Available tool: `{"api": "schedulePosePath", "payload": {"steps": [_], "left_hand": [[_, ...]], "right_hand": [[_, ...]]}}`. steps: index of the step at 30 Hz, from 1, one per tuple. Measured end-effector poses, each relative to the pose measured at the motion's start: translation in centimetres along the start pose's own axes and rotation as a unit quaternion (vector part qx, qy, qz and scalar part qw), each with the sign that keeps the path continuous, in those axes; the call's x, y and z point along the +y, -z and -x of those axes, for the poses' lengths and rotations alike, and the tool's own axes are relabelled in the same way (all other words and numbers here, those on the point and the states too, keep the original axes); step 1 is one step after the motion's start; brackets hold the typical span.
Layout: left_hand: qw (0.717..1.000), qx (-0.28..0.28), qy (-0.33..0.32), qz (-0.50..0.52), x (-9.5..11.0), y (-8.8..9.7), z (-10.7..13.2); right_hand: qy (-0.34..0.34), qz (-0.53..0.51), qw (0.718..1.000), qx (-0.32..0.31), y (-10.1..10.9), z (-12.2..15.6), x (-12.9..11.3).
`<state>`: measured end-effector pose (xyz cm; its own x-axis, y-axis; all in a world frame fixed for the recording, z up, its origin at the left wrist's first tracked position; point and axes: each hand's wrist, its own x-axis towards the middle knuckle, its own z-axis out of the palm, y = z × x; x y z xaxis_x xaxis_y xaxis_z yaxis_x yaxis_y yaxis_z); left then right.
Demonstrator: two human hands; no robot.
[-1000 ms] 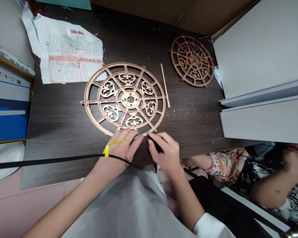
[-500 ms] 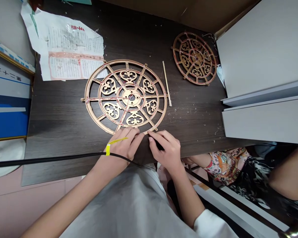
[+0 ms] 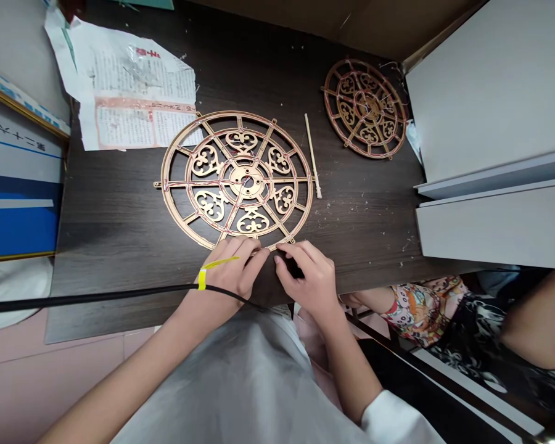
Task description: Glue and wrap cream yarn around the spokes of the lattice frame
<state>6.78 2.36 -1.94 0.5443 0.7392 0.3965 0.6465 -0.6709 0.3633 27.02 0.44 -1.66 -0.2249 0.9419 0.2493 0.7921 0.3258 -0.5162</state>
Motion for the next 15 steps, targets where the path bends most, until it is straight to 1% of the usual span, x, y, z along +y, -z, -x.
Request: {"api": "schedulePosePath", "payload": {"steps": [2, 5, 9, 12, 15], "left_hand": [[1.0, 0.011, 0.003, -0.004, 0.0, 0.1, 0.0], [0.999, 0.027, 0.023, -0.015, 0.1, 0.1, 0.2], [0.999, 0.029, 0.04, -0.01, 0.1, -0.3, 0.8], [0.999, 0.027, 0.027, -0.002, 0.1, -0.2, 1.0], [0.999, 0.044, 0.008, 0.011, 0.2, 0.6, 0.5]], "right_hand": [[-0.009, -0.002, 1.0, 0.011, -0.1, 0.0, 0.1], [-0.035, -0.025, 0.998, 0.049, -0.1, 0.1, 0.2], [-0.057, -0.031, 0.995, 0.072, 0.0, 0.1, 0.1], [-0.06, -0.035, 0.994, 0.082, 0.4, 0.0, 0.0], [-0.095, -0.115, 0.984, 0.1, 1.1, -0.1, 0.1]]}}
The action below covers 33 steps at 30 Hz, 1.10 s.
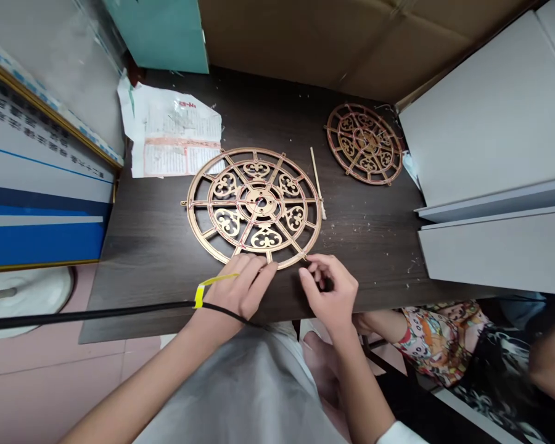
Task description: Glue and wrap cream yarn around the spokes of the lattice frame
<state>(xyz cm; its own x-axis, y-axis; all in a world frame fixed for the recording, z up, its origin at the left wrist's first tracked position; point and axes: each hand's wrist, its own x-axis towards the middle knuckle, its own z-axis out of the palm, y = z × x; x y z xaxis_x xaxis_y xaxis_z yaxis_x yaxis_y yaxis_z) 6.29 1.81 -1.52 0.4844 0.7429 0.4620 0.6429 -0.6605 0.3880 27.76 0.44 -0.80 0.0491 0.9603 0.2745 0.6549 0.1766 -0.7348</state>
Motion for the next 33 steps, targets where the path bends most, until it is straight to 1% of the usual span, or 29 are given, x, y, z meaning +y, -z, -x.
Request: {"api": "schedulePosePath", "payload": {"steps": [1, 3, 5, 6, 8, 11, 13, 15, 17, 19, 21, 23, 25, 27, 28, 30, 33], "left_hand": [[1.0, 0.007, -0.005, 0.004, 0.0, 0.5, -0.4], [1.0, 0.021, -0.014, 0.007, 0.1, 1.8, -1.4], [0.999, 0.044, -0.018, 0.011, 0.0, 3.5, -2.7], [0.998, 0.058, -0.018, 0.017, 0.0, 4.5, -3.3], [0.995, 0.088, -0.02, 0.034, -0.1, 6.5, -4.6], [0.991, 0.121, -0.01, 0.059, -0.3, 9.4, -6.9], [0.986, 0.145, 0.011, 0.083, -0.6, 11.0, -8.5], [0.976, 0.191, 0.033, 0.103, -1.3, 12.1, -10.3], [0.961, 0.235, 0.075, 0.126, -2.6, 12.7, -12.0], [0.939, 0.252, 0.141, 0.188, -4.4, 13.0, -13.7], [0.902, 0.25, 0.199, 0.29, -6.5, 13.1, -15.4], [0.866, 0.278, 0.219, 0.354, -8.4, 13.4, -17.0], [0.849, 0.32, 0.21, 0.364, -9.8, 13.9, -18.4], [0.838, 0.355, 0.194, 0.365, -10.5, 14.7, -19.4], [0.833, 0.37, 0.185, 0.368, -10.7, 15.2, -19.8], [0.822, 0.396, 0.169, 0.374, -10.9, 16.2, -20.4], [0.798, 0.437, 0.145, 0.389, -10.9, 17.6, -20.8]], "right_hand": [[-0.021, -0.038, 0.999, 0.013, 0.3, -0.1, 0.1], [-0.049, -0.106, 0.991, 0.062, 0.9, -0.7, 0.4], [-0.069, -0.174, 0.977, 0.105, 1.3, -1.8, 0.9], [-0.082, -0.203, 0.969, 0.113, 1.4, -2.6, 1.2], [-0.113, -0.246, 0.957, 0.108, 1.3, -4.6, 2.0], [-0.165, -0.285, 0.942, 0.07, 0.5, -8.4, 3.1], [-0.17, -0.292, 0.94, 0.048, -0.5, -11.0, 3.7], [-0.162, -0.296, 0.941, 0.036, -1.7, -13.2, 4.0], [-0.151, -0.3, 0.941, 0.031, -3.0, -15.2, 4.0], [-0.137, -0.307, 0.941, 0.031, -4.1, -16.8, 3.6], [-0.122, -0.316, 0.94, 0.04, -4.8, -18.3, 2.9], [-0.11, -0.32, 0.938, 0.069, -4.9, -19.9, 2.3], [-0.105, -0.318, 0.935, 0.119, -4.4, -21.7, 1.9], [-0.107, -0.314, 0.929, 0.166, -3.6, -23.6, 1.7], [-0.109, -0.316, 0.926, 0.179, -3.1, -24.6, 1.6], [-0.109, -0.326, 0.921, 0.185, -2.4, -26.6, 1.0], [-0.094, -0.35, 0.918, 0.163, -1.7, -28.9, -0.8]]}}
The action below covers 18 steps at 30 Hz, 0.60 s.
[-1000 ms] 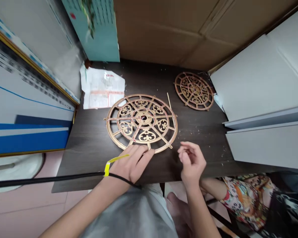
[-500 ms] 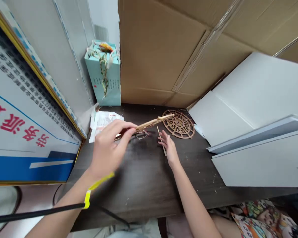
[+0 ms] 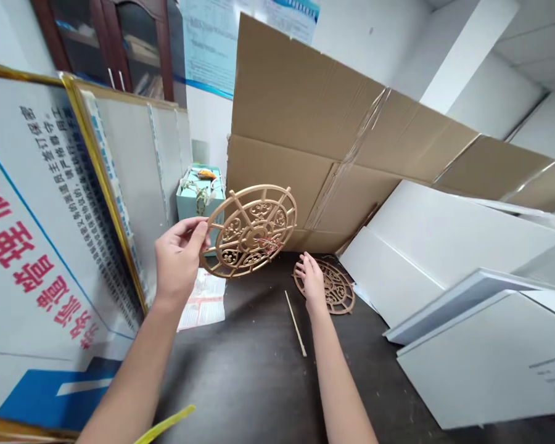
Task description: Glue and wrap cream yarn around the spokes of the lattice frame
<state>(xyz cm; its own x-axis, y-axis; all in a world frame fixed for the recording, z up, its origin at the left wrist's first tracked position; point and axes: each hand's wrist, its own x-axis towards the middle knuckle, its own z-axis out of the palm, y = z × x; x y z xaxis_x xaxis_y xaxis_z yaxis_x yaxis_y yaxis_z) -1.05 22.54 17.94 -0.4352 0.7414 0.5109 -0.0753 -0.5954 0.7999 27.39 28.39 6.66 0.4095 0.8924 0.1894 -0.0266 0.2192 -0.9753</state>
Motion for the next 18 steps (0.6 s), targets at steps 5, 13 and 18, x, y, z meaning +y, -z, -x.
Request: {"api": "schedulePosePath", "payload": {"steps": [5, 13, 18], "left_hand": [[0.996, 0.045, 0.029, 0.078, 0.8, 0.3, -0.9], [0.983, 0.061, 0.123, 0.121, 1.0, 1.5, -1.4], [0.979, 0.051, 0.146, 0.133, 1.4, 1.9, -1.5]], "right_hand": [[0.025, -0.027, 0.997, -0.062, -1.9, 0.5, -3.7], [0.066, -0.004, 0.994, -0.09, 0.2, 3.6, -8.9], [0.063, 0.004, 0.993, -0.102, 1.2, 4.1, -9.9]]}}
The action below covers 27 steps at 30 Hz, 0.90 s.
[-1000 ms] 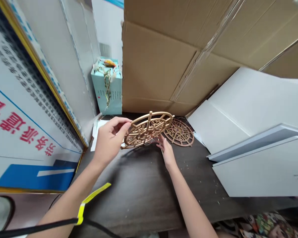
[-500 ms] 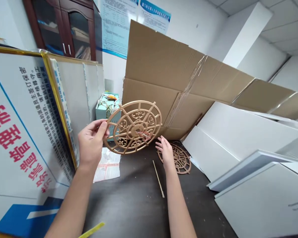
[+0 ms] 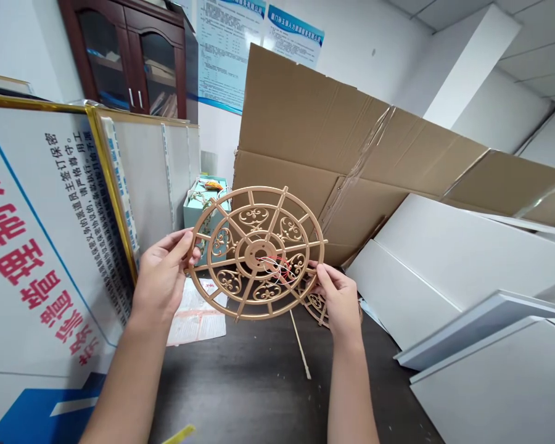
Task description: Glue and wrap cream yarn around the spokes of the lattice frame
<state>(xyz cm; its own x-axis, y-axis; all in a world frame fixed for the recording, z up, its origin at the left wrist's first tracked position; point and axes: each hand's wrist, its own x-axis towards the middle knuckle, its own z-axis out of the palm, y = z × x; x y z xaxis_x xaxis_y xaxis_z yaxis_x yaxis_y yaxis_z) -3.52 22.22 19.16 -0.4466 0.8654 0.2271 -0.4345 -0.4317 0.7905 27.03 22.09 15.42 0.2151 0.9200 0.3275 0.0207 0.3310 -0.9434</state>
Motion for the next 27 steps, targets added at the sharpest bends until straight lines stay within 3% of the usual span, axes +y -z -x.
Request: {"api": "schedulePosePath", "payload": {"steps": [19, 22, 27], "left_hand": [[0.999, -0.013, 0.006, -0.03, 0.4, 0.1, 0.4], [0.989, -0.045, -0.073, -0.123, 0.6, 0.7, 0.3], [0.926, -0.125, -0.246, -0.259, 2.0, 1.8, 0.7]], "right_hand": [[0.013, 0.038, 0.999, -0.01, 0.3, 0.4, -1.1], [0.046, 0.05, 0.998, -0.019, 1.1, 0.3, -0.9], [0.209, 0.091, 0.974, -0.008, 2.7, 0.1, -0.8]]}}
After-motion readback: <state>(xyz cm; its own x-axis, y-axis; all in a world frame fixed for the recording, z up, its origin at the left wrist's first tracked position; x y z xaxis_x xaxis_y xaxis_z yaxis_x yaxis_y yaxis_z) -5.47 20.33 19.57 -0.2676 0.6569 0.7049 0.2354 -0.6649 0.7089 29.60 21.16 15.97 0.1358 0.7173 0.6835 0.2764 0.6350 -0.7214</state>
